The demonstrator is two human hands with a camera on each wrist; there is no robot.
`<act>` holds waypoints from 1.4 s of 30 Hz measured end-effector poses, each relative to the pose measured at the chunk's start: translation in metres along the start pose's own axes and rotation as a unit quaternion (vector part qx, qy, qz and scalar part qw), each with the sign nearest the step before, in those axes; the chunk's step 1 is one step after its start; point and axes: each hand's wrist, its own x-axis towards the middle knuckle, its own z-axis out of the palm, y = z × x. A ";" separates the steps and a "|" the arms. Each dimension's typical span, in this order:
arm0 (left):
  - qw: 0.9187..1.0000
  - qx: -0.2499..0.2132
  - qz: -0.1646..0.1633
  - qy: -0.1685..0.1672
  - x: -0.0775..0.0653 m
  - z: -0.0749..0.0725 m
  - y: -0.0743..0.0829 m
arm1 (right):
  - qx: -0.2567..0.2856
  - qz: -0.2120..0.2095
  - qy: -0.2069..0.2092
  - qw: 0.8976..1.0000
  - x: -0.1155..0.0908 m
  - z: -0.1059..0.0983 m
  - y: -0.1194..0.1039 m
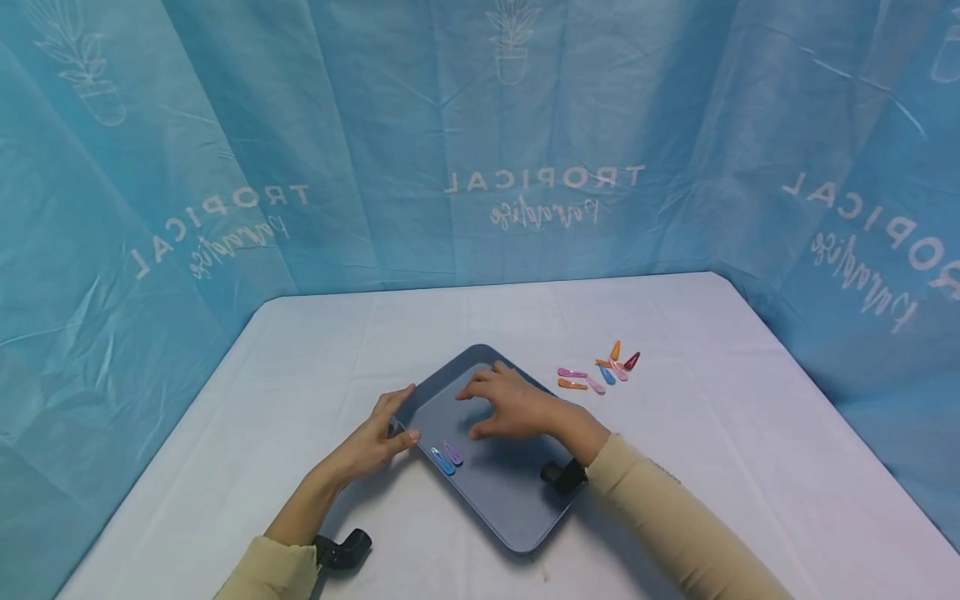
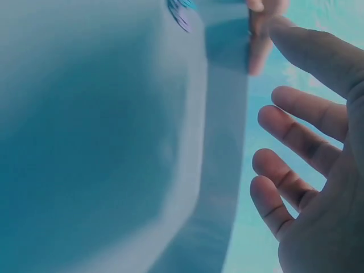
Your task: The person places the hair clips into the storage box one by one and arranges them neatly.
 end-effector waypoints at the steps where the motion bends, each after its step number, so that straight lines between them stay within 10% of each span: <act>1: 1.000 0.000 0.001 0.000 0.000 0.000 0.000 | 0.000 0.003 0.006 1.000 -0.001 -0.003 0.001; 23: 1.000 0.004 0.004 0.002 0.000 0.000 0.000 | 0.063 0.044 0.102 0.992 -0.043 -0.066 0.046; 42: 1.000 0.018 0.001 0.007 -0.002 0.001 -0.001 | 0.033 0.174 0.122 0.977 -0.089 -0.064 0.123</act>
